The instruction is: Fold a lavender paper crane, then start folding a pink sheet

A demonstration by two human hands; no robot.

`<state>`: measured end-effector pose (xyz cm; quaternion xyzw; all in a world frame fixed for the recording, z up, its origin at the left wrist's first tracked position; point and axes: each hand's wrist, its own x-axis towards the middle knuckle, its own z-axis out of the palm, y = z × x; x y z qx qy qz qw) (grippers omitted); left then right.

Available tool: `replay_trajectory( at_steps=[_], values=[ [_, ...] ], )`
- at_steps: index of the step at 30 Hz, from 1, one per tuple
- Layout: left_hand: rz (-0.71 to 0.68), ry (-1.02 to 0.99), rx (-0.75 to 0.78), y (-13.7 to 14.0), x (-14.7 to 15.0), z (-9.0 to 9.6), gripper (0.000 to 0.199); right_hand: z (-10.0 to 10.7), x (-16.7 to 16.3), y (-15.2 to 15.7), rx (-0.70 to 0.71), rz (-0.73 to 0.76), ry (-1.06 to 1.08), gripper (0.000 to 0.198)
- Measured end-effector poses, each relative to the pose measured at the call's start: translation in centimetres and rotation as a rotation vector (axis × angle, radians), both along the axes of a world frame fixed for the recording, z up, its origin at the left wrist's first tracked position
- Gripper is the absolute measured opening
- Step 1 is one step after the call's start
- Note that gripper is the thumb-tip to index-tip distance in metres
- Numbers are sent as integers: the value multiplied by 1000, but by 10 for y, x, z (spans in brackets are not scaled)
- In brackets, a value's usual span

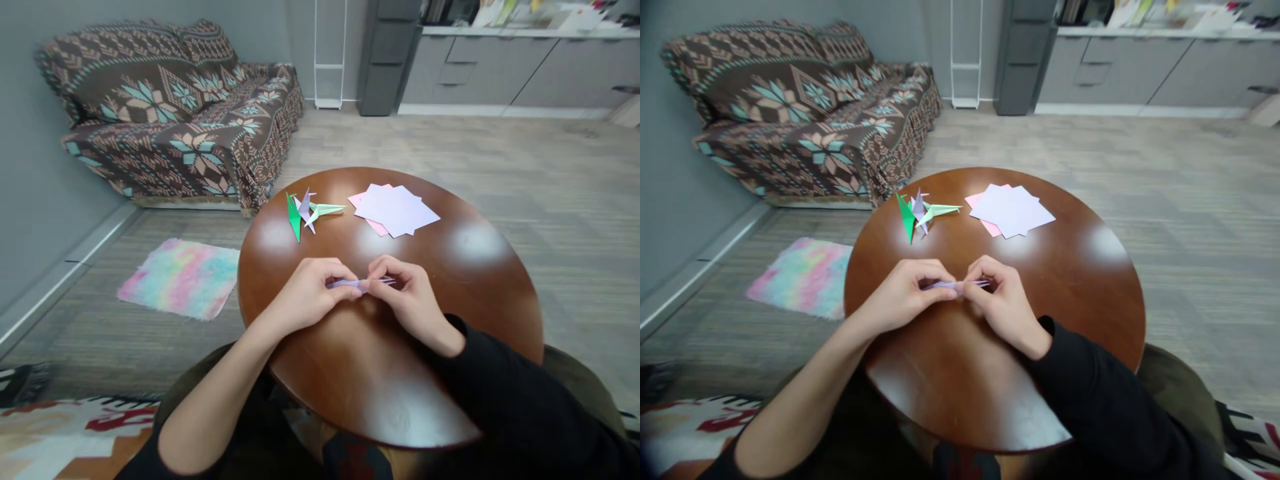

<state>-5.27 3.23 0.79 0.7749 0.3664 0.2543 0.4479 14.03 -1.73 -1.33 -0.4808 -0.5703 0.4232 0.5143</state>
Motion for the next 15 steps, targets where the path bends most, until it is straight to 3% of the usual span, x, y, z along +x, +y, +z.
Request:
replay_trajectory(
  at_steps=[6, 10, 15],
  values=[
    [75, -194, -236, 8, -9, 3, 20, 1, 1, 3, 12, -105, 51, 22],
    [236, -340, -134, 15, -14, 2, 30, 0, 1, 3, -42, -119, 87, 23],
    [219, -275, 20, 13, -11, -1, 19, -1, 5, 2, 19, -131, 33, 20]
  ],
)
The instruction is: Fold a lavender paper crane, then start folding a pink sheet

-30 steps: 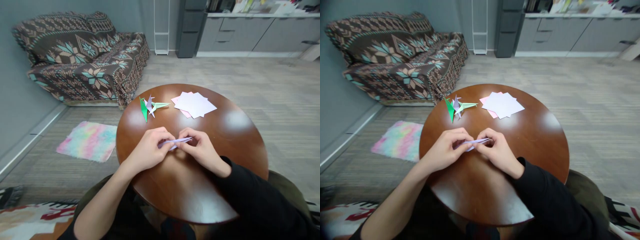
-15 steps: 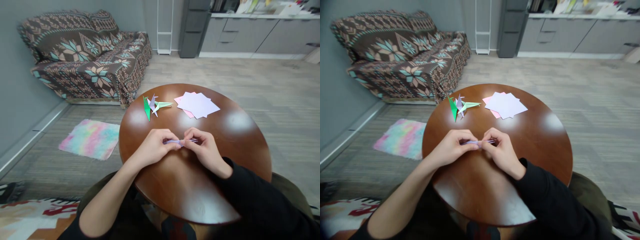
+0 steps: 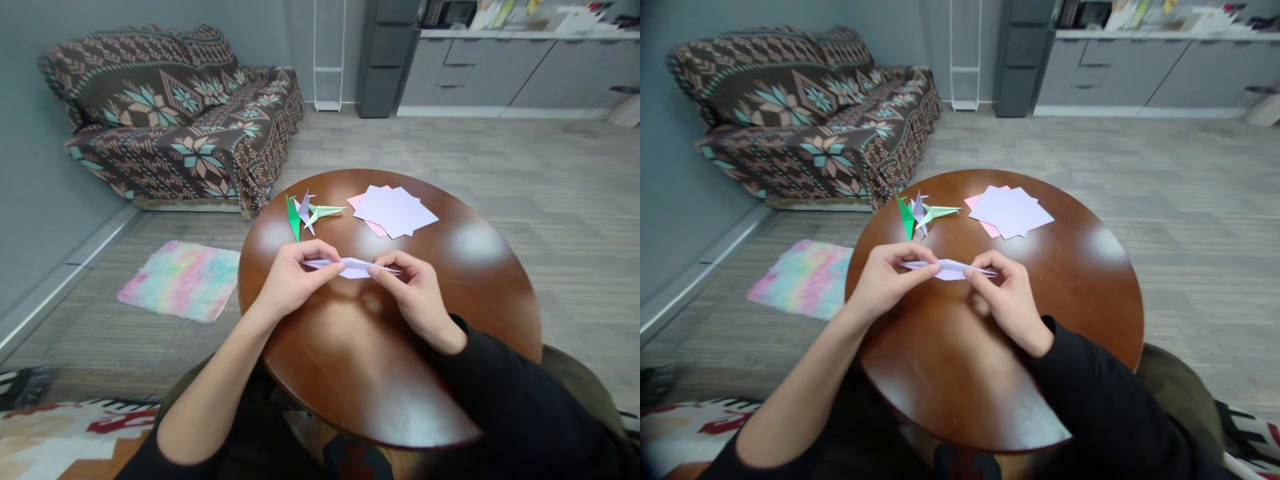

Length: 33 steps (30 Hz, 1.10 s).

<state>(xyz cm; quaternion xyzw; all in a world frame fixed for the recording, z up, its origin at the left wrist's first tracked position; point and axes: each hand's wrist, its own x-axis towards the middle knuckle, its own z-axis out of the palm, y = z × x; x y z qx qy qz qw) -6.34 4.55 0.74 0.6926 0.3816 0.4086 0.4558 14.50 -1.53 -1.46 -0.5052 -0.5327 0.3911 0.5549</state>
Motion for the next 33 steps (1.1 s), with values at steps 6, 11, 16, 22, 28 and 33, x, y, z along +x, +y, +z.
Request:
replay_trajectory(
  at_steps=[6, 11, 16, 22, 28, 33],
  values=[
    [19, 52, 14, -5, 4, -2, 23, 1, 3, 1, 87, 24, -26, 17],
    [35, 69, -13, -4, 5, -3, 30, 1, 2, 1, 75, 52, 38, 22],
    [-48, -30, -133, -4, 5, 1, 30, -9, 5, 5, -18, 23, 136, 17],
    [-254, 112, -257, -16, 12, 6, 20, -11, 3, 5, -47, 80, 210, 16],
    [-230, 32, -301, -22, 20, 3, 25, -4, -2, 2, -57, 121, 202, 15],
    [-229, 72, -279, -19, 17, 4, 27, -8, 0, 2, -62, 96, 238, 14]
  ],
)
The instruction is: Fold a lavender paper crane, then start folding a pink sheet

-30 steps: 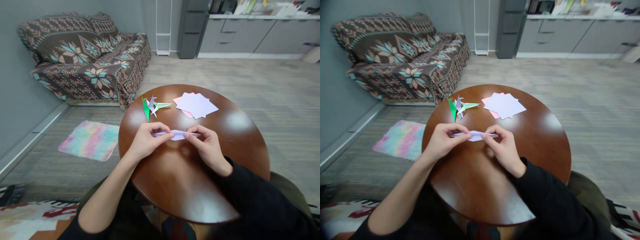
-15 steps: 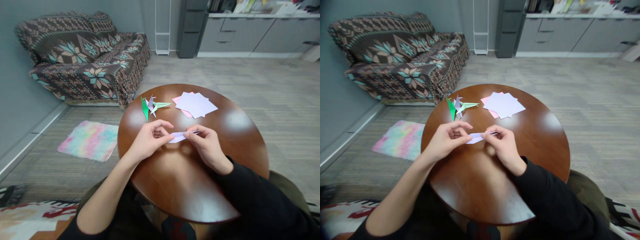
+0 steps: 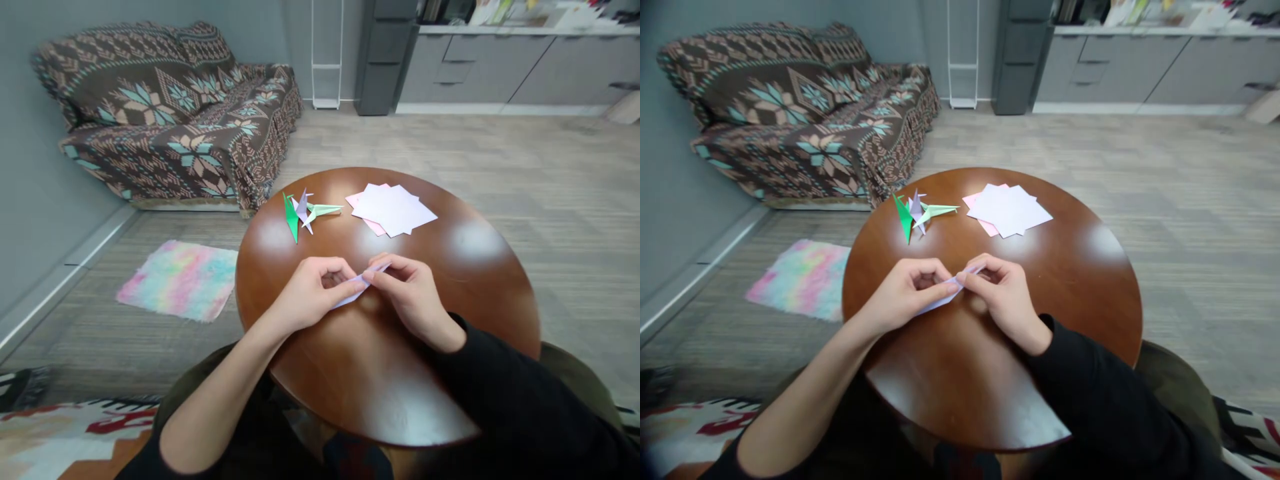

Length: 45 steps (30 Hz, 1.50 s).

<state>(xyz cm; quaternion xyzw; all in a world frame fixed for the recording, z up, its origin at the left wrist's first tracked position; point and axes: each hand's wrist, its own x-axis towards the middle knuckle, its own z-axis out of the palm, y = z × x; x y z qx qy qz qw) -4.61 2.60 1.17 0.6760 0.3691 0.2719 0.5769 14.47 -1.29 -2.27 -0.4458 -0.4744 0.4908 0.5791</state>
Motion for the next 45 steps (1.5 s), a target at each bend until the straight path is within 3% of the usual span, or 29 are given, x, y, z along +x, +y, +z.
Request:
replay_trajectory(
  at_steps=[7, 14, 19, 25, 29, 34, 42, 45],
  values=[
    [2, 1, -13, 3, -1, -3, 27, 1, 10, 9, -14, -263, 149, 18],
    [56, -185, -146, 1, 6, -10, 29, 0, 1, 3, -3, 64, -52, 23],
    [89, -192, -178, 0, 10, -11, 36, 3, -3, 0, -2, 29, -74, 28],
    [100, -201, -120, -1, 10, -14, 27, 4, -2, 2, -40, 39, -16, 30],
    [136, -269, -179, -1, 11, -17, 33, 5, -2, 1, -9, -3, 33, 31],
    [136, -304, -249, 0, 12, -19, 39, 6, -3, -3, 46, -11, -82, 23],
    [141, -299, -227, 3, 13, -18, 35, 8, -4, -3, 31, -62, -112, 17],
    [128, -318, -302, 1, 13, -17, 36, 7, -4, -3, 28, -71, -80, 15]
  ],
)
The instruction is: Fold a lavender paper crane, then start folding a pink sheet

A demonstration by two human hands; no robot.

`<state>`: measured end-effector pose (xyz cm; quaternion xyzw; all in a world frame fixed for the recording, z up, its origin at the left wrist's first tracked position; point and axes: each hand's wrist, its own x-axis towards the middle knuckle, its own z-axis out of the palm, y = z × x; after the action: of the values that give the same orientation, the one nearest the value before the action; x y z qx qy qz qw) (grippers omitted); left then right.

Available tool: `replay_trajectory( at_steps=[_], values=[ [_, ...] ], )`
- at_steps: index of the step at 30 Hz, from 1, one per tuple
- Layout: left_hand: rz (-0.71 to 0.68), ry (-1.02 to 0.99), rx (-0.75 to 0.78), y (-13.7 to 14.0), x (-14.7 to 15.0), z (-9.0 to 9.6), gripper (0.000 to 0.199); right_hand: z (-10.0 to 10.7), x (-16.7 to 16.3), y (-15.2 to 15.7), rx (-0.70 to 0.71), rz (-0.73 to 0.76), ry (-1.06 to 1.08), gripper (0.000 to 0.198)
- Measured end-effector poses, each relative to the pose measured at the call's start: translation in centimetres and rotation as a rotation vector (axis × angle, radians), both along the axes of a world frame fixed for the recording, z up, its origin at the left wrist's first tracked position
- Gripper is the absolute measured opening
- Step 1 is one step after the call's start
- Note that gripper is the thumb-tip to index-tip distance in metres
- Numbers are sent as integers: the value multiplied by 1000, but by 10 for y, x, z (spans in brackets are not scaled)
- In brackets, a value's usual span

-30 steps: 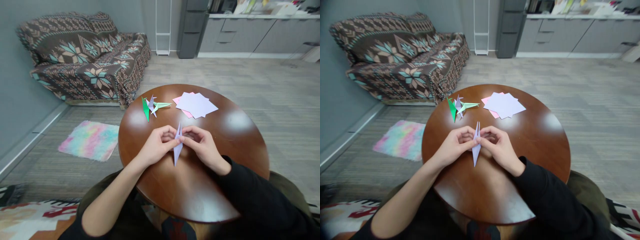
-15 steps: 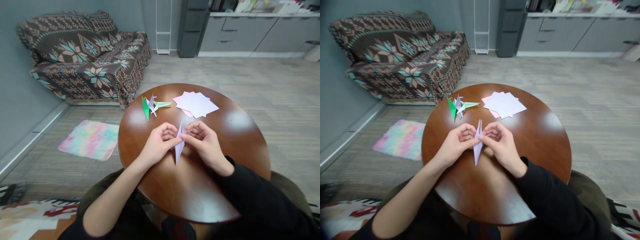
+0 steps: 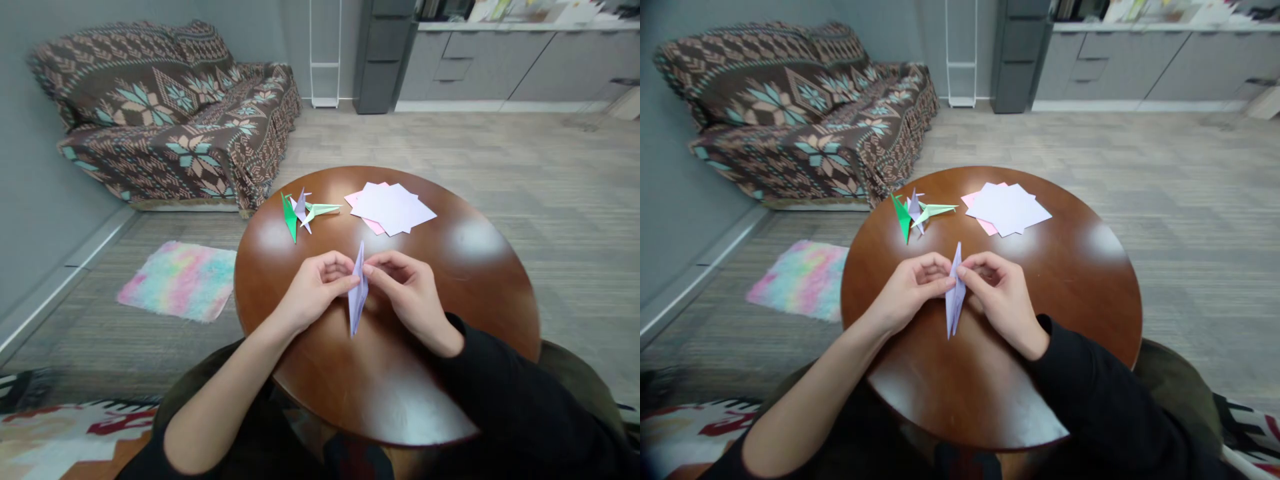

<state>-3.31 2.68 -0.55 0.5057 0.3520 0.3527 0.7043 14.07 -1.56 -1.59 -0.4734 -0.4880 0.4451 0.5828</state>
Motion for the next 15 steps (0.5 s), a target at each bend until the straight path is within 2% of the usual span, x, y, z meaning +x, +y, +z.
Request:
replay_trajectory(
  at_steps=[4, 6, 10, 15],
  values=[
    [-100, -102, -158, -4, -1, 0, 38, -3, 1, 3, -90, 79, 245, 24],
    [-107, -147, -217, -5, -1, 0, 37, -5, 2, 5, -141, 106, 317, 27],
    [-74, -218, -322, -3, -1, 0, 36, -6, 2, 5, -147, 119, 314, 26],
    [-67, -213, -354, 0, -2, -2, 32, -4, -1, 3, -170, 161, 281, 29]
  ],
)
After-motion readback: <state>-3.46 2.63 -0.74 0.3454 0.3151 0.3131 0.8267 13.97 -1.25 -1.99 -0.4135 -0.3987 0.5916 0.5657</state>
